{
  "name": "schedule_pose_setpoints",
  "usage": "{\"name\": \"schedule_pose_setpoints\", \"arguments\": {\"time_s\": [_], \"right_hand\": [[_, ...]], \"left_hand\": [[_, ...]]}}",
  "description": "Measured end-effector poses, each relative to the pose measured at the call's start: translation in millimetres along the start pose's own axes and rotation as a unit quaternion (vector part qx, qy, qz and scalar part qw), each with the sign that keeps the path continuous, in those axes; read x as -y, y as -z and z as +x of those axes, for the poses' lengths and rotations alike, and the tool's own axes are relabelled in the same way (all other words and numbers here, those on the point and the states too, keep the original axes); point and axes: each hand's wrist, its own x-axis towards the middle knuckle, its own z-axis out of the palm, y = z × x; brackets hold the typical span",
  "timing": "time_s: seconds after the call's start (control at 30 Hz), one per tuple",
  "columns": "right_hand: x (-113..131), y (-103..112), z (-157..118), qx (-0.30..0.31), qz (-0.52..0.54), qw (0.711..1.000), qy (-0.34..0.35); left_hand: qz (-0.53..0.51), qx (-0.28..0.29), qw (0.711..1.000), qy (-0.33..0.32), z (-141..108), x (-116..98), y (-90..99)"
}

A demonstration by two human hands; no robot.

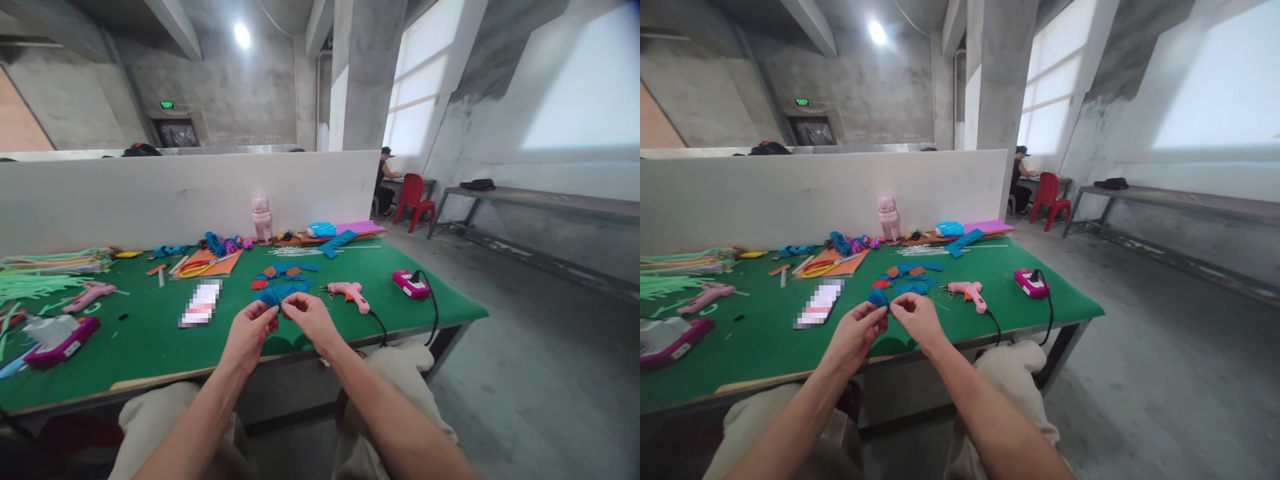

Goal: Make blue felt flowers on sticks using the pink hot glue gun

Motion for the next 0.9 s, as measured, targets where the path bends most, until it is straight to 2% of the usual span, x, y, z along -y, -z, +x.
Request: {"name": "schedule_pose_setpoints", "arguments": {"time_s": [0.07, 0.13, 0.2, 0.23, 0.27, 0.3, 0.37, 0.47, 0.57, 0.77, 0.9], "right_hand": [[1.5, 3.9, 1.3, 0.019, 0.042, 0.998, -0.031], [1.8, 18.6, 5.5, 0.023, 0.041, 0.998, -0.04], [-0.1, 47.0, 12.6, -0.017, -0.017, 0.999, -0.026], [-1.9, 65.6, 16.7, -0.056, -0.07, 0.996, -0.017], [-4.0, 86.2, 20.4, -0.109, -0.14, 0.984, -0.013], [-6.4, 107.5, 23.3, -0.168, -0.228, 0.959, -0.017], [-11.3, 147.2, 24.8, -0.255, -0.399, 0.879, -0.06], [-19.4, 184.8, 17.6, -0.259, -0.449, 0.848, -0.112], [-28.7, 190.8, 10.4, -0.211, -0.465, 0.845, -0.16], [-36.5, 165.1, 20.8, -0.102, -0.476, 0.852, -0.194], [-36.0, 157.0, 29.5, -0.065, -0.464, 0.862, -0.192]], "left_hand": [[-0.004, 0.003, 1.0, 0.012, 0.7, 0.9, 1.2], [-0.011, 0.0, 1.0, 0.023, 1.6, 2.1, 2.9], [-0.016, -0.007, 0.999, 0.033, 2.7, 2.7, 4.2], [-0.018, -0.009, 0.999, 0.039, 3.3, 2.7, 4.6], [-0.018, -0.012, 0.999, 0.045, 3.9, 2.4, 4.7], [-0.017, -0.017, 0.998, 0.05, 4.5, 2.0, 4.7], [-0.013, -0.029, 0.998, 0.057, 5.7, 0.9, 4.6], [-0.012, -0.043, 0.998, 0.054, 7.7, 0.2, 5.0], [-0.006, -0.039, 0.998, 0.054, 8.7, 0.9, 5.5], [-0.004, -0.039, 0.998, 0.053, 8.0, 3.2, 5.7], [-0.001, -0.032, 0.998, 0.047, 8.6, 4.9, 8.2]]}}
